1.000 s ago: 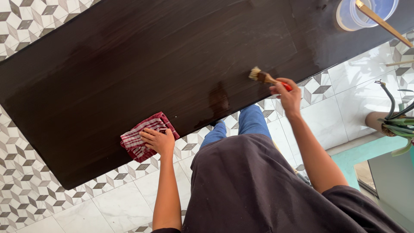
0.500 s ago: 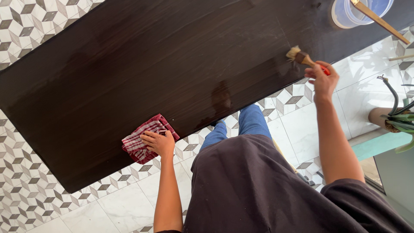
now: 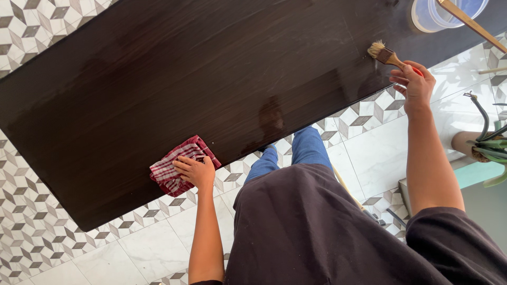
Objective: The person wipes a dark tabletop with a cloth and kemudian applies a liquid using a brush, spreading it across the surface.
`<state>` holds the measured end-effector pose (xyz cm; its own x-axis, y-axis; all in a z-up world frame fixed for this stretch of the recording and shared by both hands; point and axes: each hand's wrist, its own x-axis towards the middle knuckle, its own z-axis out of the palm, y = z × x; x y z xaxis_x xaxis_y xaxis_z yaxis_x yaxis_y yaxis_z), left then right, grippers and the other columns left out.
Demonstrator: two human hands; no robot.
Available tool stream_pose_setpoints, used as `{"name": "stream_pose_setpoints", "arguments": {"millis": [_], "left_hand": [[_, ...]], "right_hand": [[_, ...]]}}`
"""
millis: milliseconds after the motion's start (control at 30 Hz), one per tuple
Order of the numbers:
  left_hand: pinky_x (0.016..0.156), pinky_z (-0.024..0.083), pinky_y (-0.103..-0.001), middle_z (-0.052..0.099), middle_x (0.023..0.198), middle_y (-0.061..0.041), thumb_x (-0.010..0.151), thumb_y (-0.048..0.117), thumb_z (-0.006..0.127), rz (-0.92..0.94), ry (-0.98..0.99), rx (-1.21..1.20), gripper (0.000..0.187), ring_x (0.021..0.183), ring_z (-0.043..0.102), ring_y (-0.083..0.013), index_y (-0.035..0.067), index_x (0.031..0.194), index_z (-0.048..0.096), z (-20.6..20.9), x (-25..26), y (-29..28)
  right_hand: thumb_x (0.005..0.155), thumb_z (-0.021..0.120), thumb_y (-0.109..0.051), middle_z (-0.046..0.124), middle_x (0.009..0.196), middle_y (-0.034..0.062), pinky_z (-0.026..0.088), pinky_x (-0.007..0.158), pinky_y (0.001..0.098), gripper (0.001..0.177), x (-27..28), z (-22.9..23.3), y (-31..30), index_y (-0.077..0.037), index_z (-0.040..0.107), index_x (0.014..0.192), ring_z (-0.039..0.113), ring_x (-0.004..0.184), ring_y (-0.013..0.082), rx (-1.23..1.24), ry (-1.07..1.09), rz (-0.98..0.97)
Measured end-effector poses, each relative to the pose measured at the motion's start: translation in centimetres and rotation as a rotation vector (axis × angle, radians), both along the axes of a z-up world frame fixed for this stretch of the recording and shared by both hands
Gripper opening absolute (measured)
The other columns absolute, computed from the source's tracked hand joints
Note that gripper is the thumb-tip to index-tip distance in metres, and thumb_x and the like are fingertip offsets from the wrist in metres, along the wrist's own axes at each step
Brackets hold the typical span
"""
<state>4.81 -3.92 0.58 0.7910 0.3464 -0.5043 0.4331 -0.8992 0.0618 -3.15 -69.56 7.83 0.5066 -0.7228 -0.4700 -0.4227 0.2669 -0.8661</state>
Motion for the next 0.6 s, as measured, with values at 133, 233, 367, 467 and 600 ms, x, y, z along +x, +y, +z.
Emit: {"name": "stream_pose_setpoints", "arguments": {"millis": [133,233,367,467,600], "left_hand": [[0.122,0.012,-0.063,-0.009,0.164,-0.040,0.095,0.038,0.046,-0.007,-0.027,0.002,0.096,0.155,-0.005,-0.0516,-0.013,0.158,-0.004,0.0,-0.2,0.1],[0.123,0.012,-0.063,-0.009,0.164,-0.039,0.095,0.038,0.046,-0.013,-0.034,0.011,0.095,0.155,-0.005,-0.0516,-0.013,0.158,-0.004,-0.1,-0.2,0.2],[0.122,0.013,-0.064,-0.008,0.163,-0.041,0.095,0.038,0.046,-0.025,-0.037,0.006,0.095,0.155,-0.005,-0.0531,-0.013,0.158,-0.003,-0.3,-0.3,0.3],[0.122,0.013,-0.064,-0.008,0.163,-0.041,0.095,0.038,0.046,-0.028,-0.053,0.010,0.095,0.155,-0.004,-0.0536,-0.014,0.158,-0.002,-0.5,-0.4,0.4],[0.122,0.014,-0.064,-0.006,0.164,-0.041,0.094,0.038,0.046,-0.024,-0.075,0.008,0.094,0.155,-0.003,-0.0535,-0.013,0.158,-0.001,-0.6,-0.5,0.4]], "right_hand": [[0.104,0.064,-0.020,0.077,0.098,0.0072,0.058,0.082,0.0355,0.026,0.7,1.4,0.9,-0.007,0.070,0.126,0.076,0.091,0.0197,-0.024,0.036,0.069],[0.105,0.064,-0.019,0.077,0.099,0.0077,0.058,0.085,0.0353,0.026,1.1,2.1,1.4,-0.006,0.070,0.126,0.076,0.093,0.0195,-0.020,0.050,0.145],[0.104,0.063,-0.018,0.077,0.100,0.0084,0.056,0.084,0.0353,0.026,1.4,2.4,1.9,-0.006,0.069,0.127,0.075,0.093,0.0191,-0.042,0.062,0.186],[0.105,0.062,-0.018,0.077,0.100,0.0092,0.055,0.082,0.0346,0.026,1.4,2.3,2.4,-0.006,0.069,0.127,0.075,0.093,0.0189,-0.037,0.077,0.238],[0.105,0.063,-0.019,0.077,0.100,0.0096,0.055,0.081,0.0337,0.026,1.9,1.9,3.7,-0.005,0.068,0.127,0.075,0.093,0.0180,-0.021,0.095,0.303]]}}
